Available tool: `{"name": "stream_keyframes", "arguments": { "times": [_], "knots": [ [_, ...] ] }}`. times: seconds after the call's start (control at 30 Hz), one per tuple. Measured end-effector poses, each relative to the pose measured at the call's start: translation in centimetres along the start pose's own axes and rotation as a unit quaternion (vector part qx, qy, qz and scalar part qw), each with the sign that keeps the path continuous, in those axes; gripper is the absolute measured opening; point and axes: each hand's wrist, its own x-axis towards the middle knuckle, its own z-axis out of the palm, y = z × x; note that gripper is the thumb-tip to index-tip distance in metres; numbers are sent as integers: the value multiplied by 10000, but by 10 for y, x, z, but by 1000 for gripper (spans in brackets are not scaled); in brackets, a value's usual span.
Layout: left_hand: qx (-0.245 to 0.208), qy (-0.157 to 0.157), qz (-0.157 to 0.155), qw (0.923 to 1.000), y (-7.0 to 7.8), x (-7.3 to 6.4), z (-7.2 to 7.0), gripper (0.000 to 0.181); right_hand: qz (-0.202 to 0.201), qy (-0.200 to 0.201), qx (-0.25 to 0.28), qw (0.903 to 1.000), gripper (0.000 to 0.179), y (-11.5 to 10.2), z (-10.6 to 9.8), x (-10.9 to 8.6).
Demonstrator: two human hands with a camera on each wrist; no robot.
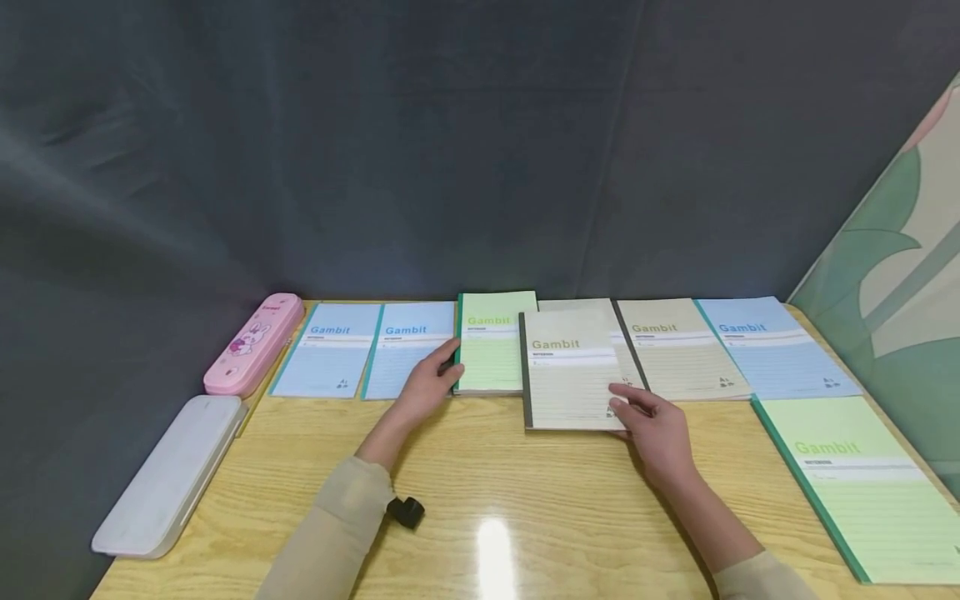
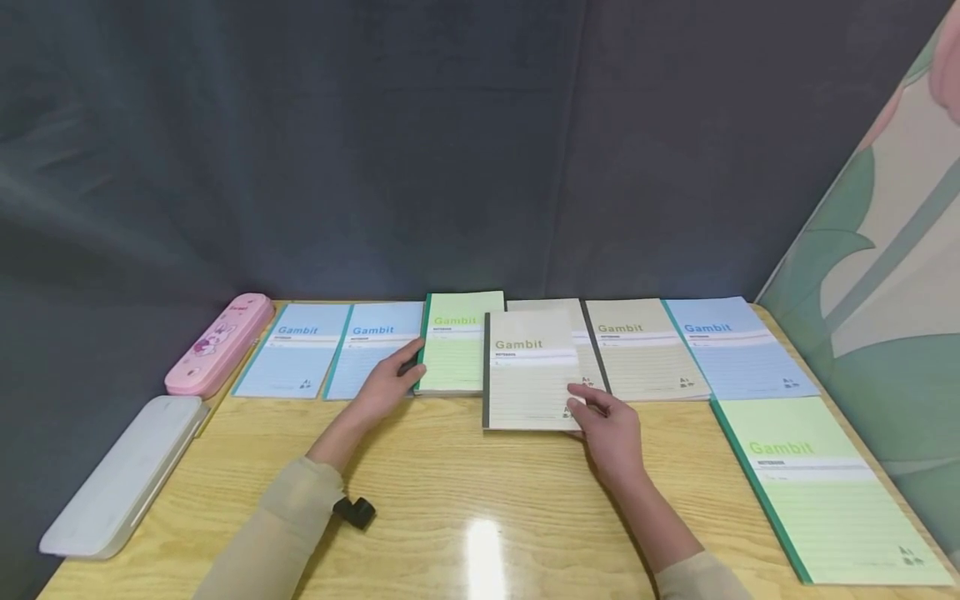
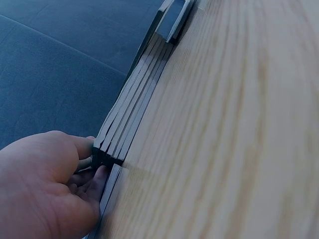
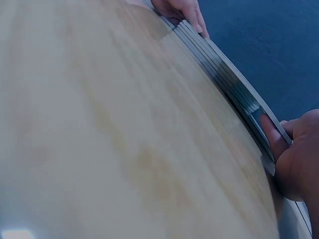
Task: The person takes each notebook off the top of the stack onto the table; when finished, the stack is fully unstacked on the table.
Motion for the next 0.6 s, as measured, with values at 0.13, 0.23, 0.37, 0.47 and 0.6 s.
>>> {"name": "stream_keyframes", "arguments": {
  "times": [0.13,0.23,0.37,0.47,0.6],
  "knots": [
    [-7,-12,-4,10000,0,0,0,55,59,50,-66,9999,38,1,-10,-8],
    [-18,-6,-11,10000,0,-1,-1,55,78,70,-119,9999,40,2,-17,-14],
    [-39,-12,6,10000,0,-1,0,55,141,171,-367,9991,41,5,-28,-21],
    [-44,-9,2,10000,0,0,0,55,183,218,-515,9983,42,8,-38,-25],
    [-45,13,-25,10000,0,0,1,55,131,211,-572,9981,43,12,-49,-30]
  ]
}}
